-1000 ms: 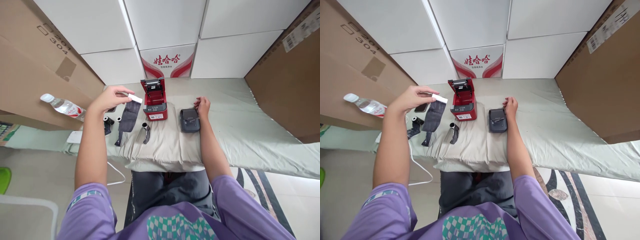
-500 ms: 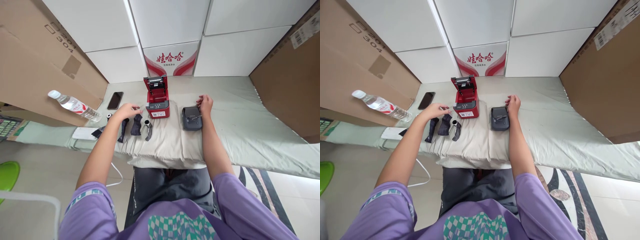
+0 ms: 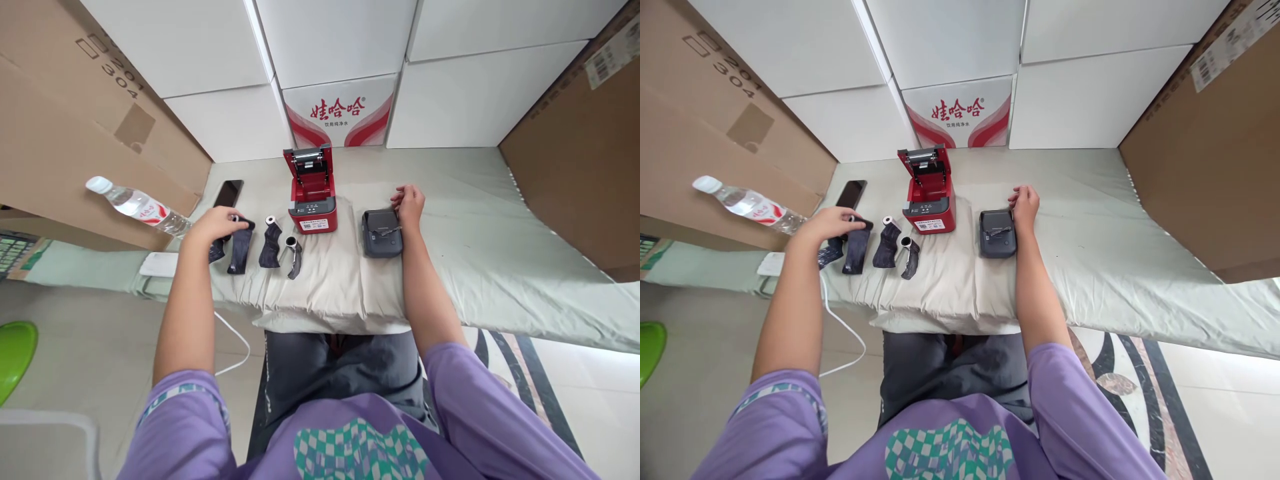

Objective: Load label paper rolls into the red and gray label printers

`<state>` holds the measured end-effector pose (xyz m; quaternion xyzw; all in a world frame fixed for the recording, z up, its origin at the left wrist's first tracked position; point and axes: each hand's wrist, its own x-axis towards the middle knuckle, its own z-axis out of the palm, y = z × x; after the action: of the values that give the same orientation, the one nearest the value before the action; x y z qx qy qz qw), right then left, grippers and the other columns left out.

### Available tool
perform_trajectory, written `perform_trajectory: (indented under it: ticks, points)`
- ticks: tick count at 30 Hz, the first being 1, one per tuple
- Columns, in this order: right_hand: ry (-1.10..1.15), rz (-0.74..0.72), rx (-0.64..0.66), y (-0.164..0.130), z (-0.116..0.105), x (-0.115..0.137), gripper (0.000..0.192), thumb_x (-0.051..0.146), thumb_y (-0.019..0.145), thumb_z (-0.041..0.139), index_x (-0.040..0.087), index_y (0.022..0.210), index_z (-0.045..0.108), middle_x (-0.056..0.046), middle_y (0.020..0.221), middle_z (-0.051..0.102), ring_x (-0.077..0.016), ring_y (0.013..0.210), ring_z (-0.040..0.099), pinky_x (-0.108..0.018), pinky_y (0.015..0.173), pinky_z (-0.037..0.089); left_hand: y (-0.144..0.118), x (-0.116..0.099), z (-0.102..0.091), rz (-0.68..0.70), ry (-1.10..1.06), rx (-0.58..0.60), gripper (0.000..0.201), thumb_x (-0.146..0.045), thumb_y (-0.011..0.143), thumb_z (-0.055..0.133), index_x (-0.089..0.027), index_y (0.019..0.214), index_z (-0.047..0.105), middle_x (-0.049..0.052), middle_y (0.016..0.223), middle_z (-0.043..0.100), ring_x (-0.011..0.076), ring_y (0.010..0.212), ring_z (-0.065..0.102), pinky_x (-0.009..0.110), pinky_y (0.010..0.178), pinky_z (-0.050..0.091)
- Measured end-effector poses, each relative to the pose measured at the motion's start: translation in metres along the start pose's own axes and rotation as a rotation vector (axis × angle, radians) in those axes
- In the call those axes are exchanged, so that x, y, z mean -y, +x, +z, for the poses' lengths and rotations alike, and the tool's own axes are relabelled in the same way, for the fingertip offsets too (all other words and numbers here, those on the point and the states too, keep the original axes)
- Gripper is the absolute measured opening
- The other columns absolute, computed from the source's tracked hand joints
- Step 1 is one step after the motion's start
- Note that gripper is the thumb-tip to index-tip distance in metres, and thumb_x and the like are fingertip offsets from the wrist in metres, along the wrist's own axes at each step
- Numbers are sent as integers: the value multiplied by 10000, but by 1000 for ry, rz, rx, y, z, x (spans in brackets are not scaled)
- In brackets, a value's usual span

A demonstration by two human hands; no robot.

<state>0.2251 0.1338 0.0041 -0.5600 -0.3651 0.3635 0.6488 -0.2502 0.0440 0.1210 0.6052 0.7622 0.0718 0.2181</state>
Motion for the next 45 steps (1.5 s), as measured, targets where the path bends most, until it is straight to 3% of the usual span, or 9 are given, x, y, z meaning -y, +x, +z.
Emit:
perform_trajectory:
  ticks: [4,9,13,17,21,26,29,35,45]
  points:
    - [-6,7,1,-1,-1,1,295,364,1014,488,202,780,566,35,596,584,-72,466,501,-181,438,333,-7,-4,-3,33,-799,-201,260,-437,897,716,-194,871,629,-48,621,565,92,567,454,243,545,328]
    - [-24,1,-5,-2,-2,2,255,273,999,466,198,791,592,38,592,590,-77,481,512,-187,490,382,-9,-31,8,225,-1602,-34,411,-403,1124,303,-198,1005,640,-52,663,555,32,424,111,163,360,159]
    - [-25,2,1,-3,-2,1,260,295,1003,460,200,801,594,39,599,591,-81,493,517,-193,503,388,-7,-54,24,304,-1862,112,440,-374,1125,244,-285,1238,660,-30,741,524,23,379,180,142,299,158]
    - [-32,-14,6,-2,-2,-2,259,352,998,489,206,807,586,38,616,596,-88,509,523,-199,514,396,-10,-78,43,275,-1919,119,366,-303,1114,306,-303,1260,641,-4,804,521,46,442,330,137,327,233]
    - [-24,-24,15,-2,-3,-3,264,368,995,488,208,811,588,34,624,601,-91,519,525,-202,530,403,-12,-102,53,324,-1738,65,308,-336,1095,390,-279,1262,643,50,934,599,84,607,498,159,433,374]
    - [-46,-27,19,-3,-3,-2,289,411,989,486,207,815,594,32,638,602,-90,530,530,-200,532,402,5,-122,49,522,-1123,11,456,-564,914,648,-299,1283,616,106,1203,679,219,993,676,331,765,577]
    - [-60,-22,20,-4,-3,-1,301,435,987,488,210,817,592,32,647,597,-91,541,531,-197,526,396,23,-132,44,588,-804,19,600,-488,737,800,-263,1262,616,99,1252,696,269,1106,685,402,908,579]
    - [-59,-17,21,-7,-3,2,312,457,990,496,217,814,587,31,649,597,-95,552,528,-197,524,389,51,-152,44,591,-151,5,387,-262,728,705,-178,1103,751,91,1159,766,277,1055,690,411,992,527]
    - [-33,10,9,-8,-2,6,264,351,997,490,208,797,586,32,625,594,-91,535,514,-198,535,397,70,-155,56,584,100,-73,394,-227,782,697,-237,1175,725,104,1179,795,329,1130,697,432,1011,468]
